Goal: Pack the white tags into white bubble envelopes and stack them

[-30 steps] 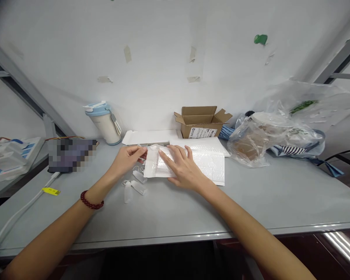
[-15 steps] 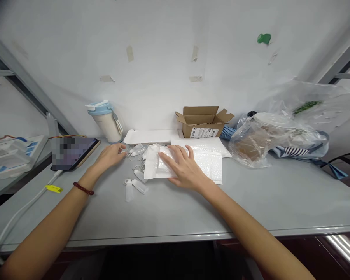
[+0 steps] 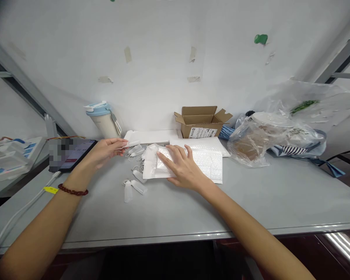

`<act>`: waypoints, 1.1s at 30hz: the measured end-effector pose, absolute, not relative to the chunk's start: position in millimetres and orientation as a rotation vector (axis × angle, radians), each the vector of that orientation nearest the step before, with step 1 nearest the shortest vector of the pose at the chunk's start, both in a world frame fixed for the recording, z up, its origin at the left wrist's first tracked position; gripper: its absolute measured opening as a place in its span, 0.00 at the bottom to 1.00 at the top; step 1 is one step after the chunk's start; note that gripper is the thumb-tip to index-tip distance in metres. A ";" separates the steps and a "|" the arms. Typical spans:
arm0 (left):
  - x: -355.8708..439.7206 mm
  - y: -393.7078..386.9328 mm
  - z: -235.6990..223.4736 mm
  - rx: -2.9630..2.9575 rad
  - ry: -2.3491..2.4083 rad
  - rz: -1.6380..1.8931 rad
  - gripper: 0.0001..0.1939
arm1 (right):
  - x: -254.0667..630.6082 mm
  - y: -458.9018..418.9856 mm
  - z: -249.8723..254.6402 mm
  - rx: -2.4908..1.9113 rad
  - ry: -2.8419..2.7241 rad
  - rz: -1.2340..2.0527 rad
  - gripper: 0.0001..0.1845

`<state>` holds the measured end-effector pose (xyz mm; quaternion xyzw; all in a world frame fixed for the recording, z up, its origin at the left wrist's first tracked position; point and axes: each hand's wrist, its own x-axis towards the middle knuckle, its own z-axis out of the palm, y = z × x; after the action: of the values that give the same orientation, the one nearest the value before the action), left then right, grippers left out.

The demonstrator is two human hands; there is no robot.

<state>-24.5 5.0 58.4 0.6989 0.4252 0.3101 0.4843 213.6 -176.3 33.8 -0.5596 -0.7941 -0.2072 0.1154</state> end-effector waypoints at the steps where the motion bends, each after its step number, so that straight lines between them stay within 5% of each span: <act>1: -23.6 -0.4 63.4 1.622 0.896 0.762 0.16 | 213.5 -176.0 33.4 -1.640 -2.328 -0.610 0.45; 20: 11.3 -51.5 57.7 1.718 0.711 0.558 0.14 | 215.7 -171.0 24.9 -1.649 -2.268 -0.539 0.34; 27: 15.5 -53.2 57.5 1.786 0.831 0.531 0.12 | 229.8 -166.3 16.5 -1.833 -2.244 -0.325 0.51; 33: 17.7 -53.9 53.6 1.802 0.854 0.537 0.11 | 236.9 -164.1 14.8 -1.841 -2.208 -0.262 0.52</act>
<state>17.7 -53.9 53.6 0.7492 0.3550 0.2235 0.5126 236.9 -164.1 14.8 -0.6327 -0.7586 -0.0901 0.1270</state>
